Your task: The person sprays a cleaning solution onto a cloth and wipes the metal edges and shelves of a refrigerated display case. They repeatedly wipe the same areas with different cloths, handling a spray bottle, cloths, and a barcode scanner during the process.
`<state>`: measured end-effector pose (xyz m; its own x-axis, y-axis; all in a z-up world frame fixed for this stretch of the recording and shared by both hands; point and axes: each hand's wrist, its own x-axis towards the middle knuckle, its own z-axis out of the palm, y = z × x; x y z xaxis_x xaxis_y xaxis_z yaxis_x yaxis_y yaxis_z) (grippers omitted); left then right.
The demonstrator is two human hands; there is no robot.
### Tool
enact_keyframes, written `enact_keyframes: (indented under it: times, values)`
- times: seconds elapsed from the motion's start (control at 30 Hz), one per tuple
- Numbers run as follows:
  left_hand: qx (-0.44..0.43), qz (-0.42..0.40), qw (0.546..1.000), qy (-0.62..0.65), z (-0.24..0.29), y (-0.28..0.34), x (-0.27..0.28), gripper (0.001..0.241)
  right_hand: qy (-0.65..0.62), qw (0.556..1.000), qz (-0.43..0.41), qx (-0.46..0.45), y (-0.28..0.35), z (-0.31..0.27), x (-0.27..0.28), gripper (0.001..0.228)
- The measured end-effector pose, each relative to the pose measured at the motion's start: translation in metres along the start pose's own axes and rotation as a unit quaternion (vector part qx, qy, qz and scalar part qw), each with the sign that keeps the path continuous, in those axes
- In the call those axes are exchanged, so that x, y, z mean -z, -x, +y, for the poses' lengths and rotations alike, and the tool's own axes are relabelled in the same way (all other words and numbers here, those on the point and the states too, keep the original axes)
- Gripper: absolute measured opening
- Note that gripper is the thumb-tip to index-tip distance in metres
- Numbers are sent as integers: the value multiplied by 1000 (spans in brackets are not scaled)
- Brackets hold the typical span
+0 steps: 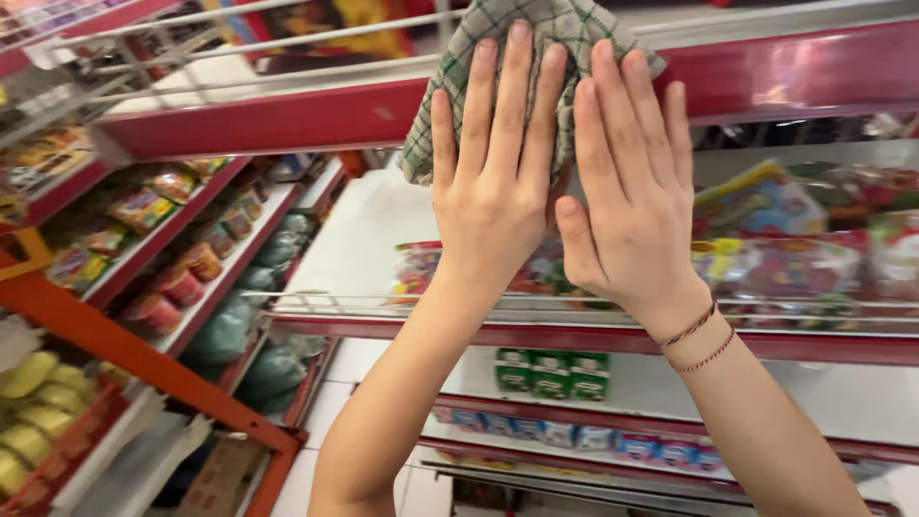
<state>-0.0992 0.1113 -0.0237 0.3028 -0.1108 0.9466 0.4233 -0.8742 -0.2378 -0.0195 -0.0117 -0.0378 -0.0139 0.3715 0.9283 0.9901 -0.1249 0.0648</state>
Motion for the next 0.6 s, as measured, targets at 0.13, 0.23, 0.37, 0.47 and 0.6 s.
enact_keyframes:
  times: [0.13,0.23,0.37,0.47,0.6]
  values:
    - [15,-22,1000,-13,-50,17,10,44,-26,1000,-7,9,-18,-36,-36,61]
    - [31,-30,999,-15,-87,31,11,45,-35,999,-31,14,-27,-59,-60,62]
    - [55,-15,998,7,-135,49,9,47,-55,997,-32,33,-37,-88,-95,64]
    - [65,-5,998,-2,-171,63,9,51,-67,996,-40,43,-45,-108,-117,66]
    - [93,-3,996,17,-217,84,10,70,-63,995,-56,47,-52,-132,-139,69]
